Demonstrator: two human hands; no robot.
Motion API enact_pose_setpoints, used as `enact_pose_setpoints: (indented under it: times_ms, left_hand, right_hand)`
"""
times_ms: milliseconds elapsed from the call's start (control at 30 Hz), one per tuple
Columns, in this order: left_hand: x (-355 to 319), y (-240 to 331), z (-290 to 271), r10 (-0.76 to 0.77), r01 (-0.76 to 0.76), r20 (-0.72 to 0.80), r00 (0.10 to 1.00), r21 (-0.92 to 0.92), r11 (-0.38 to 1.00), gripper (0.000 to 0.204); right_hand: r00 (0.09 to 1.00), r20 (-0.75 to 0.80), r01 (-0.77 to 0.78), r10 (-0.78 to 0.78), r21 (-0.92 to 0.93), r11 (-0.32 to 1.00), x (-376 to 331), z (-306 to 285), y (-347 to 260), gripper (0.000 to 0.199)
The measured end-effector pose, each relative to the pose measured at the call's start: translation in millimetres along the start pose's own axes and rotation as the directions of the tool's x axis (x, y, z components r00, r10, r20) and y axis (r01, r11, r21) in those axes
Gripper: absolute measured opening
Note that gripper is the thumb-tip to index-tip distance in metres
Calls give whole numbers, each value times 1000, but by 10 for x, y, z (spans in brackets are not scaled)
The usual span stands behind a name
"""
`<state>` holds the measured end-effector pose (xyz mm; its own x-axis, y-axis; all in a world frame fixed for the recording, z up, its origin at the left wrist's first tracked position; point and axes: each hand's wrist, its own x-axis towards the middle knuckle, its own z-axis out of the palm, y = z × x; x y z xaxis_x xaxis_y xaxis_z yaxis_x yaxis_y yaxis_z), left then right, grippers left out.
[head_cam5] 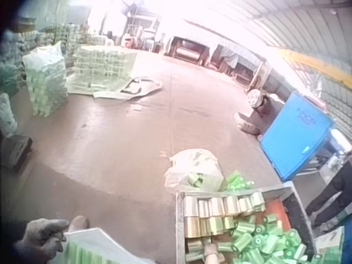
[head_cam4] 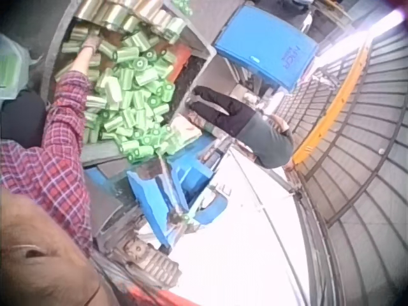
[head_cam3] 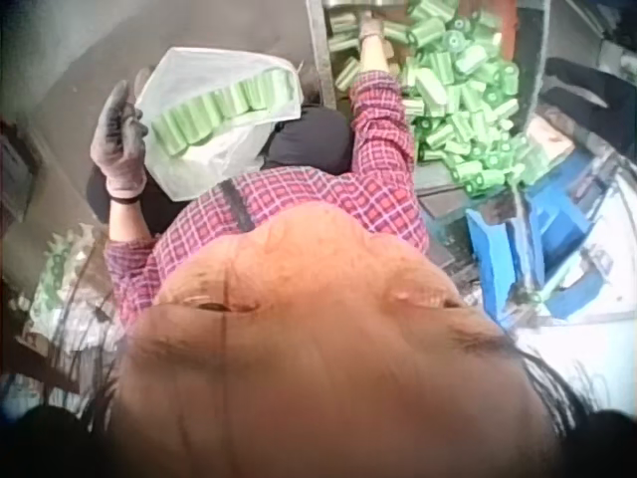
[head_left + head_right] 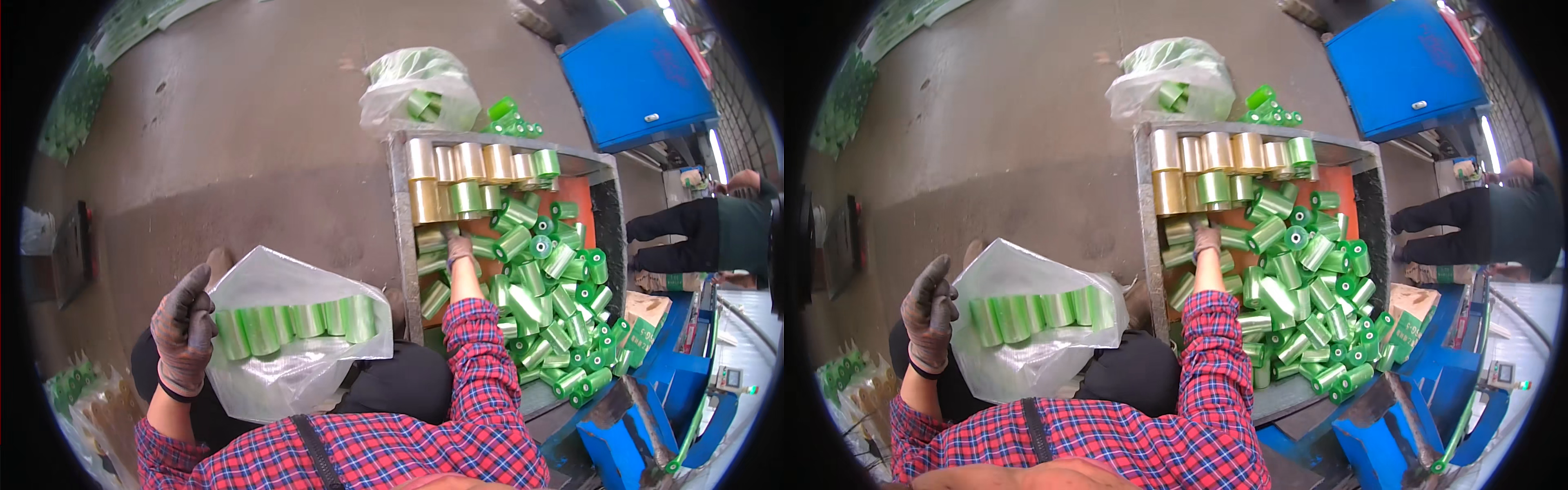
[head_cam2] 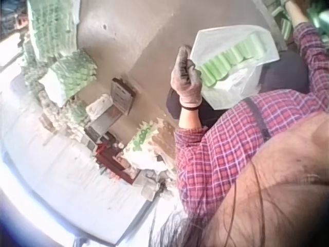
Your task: Packing rolls of green plastic film into a transparent bag.
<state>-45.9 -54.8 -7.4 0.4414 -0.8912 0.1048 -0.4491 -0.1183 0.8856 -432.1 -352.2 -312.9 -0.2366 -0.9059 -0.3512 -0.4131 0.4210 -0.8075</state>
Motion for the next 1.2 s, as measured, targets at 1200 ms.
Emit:
enact_pose_setpoints:
  times_ms: [1200]
  left_hand:
    - [-635,-468,106,-300,-618,811,503,580,531,48]
  right_hand:
    - [587,790,799,176,-601,30,-3476,754,-1984,96]
